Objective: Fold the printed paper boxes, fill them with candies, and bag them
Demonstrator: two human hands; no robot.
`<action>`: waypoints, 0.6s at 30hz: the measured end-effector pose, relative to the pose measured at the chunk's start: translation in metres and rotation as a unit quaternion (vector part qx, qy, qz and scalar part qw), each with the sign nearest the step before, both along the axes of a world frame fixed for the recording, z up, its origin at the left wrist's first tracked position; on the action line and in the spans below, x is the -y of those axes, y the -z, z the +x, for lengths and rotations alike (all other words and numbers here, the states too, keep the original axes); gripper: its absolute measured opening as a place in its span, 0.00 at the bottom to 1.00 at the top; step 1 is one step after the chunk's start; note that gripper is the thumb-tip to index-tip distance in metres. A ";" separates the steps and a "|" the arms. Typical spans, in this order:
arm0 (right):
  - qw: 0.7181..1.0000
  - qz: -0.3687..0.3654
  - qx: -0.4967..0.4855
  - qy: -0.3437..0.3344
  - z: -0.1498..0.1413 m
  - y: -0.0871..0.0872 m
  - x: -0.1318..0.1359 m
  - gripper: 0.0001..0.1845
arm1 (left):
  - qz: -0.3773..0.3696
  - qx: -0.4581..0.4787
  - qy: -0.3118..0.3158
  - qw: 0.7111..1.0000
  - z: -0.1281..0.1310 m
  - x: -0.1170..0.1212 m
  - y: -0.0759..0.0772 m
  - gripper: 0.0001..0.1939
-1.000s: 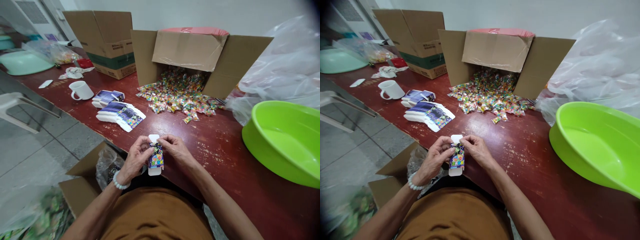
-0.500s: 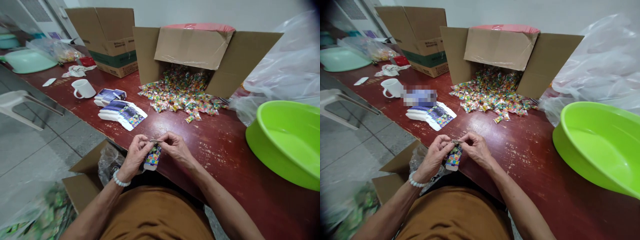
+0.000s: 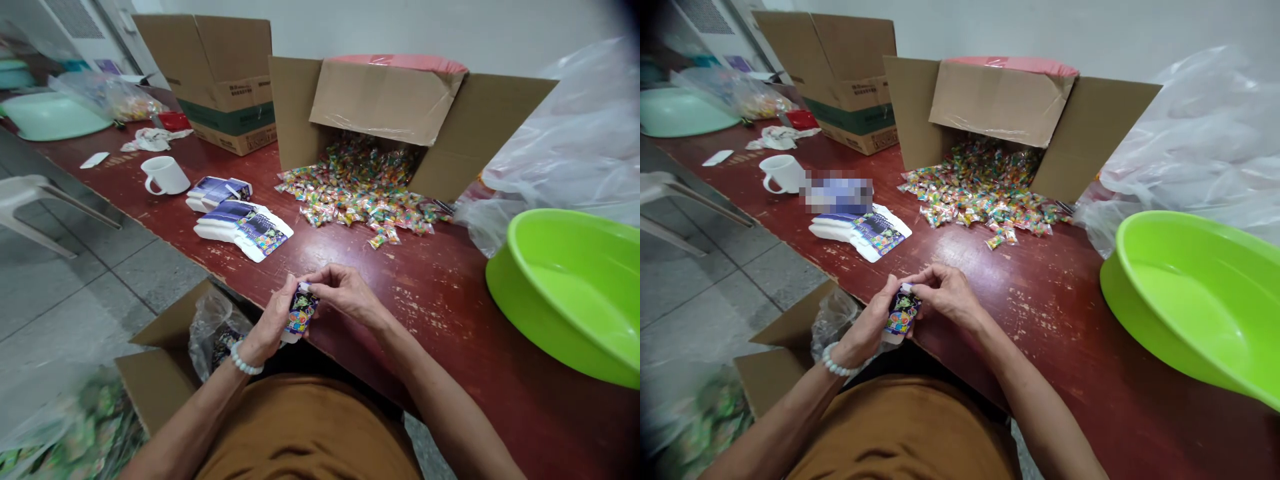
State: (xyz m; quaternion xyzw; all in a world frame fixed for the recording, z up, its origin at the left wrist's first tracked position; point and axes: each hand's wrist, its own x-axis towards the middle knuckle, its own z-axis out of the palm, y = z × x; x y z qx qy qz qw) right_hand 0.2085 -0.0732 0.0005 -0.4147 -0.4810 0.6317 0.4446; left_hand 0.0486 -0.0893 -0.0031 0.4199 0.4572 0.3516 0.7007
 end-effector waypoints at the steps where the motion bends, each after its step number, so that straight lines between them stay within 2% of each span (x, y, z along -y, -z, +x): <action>1: 1.000 -0.007 -0.006 0.007 0.000 0.000 -0.002 0.15 | 0.006 -0.009 0.003 1.000 0.000 0.000 0.000 0.35; 6: 0.999 -0.020 -0.045 0.021 -0.005 0.001 0.000 0.17 | 0.021 -0.018 0.009 1.000 -0.004 -0.004 0.002 0.36; 11: 0.999 -0.004 -0.024 0.031 -0.007 0.005 0.004 0.16 | 0.029 -0.020 0.007 0.999 -0.004 -0.006 0.006 0.34; 14: 0.991 0.113 0.067 0.020 -0.006 0.006 0.006 0.14 | 0.026 -0.027 -0.006 0.999 -0.004 -0.007 0.008 0.33; 16: 0.965 0.216 0.145 0.034 -0.007 0.008 0.008 0.11 | 0.026 -0.015 -0.020 0.999 -0.002 -0.007 0.010 0.32; 18: 0.939 0.274 0.201 0.048 -0.008 0.013 0.009 0.06 | 0.015 0.005 -0.025 1.000 0.001 -0.009 0.011 0.30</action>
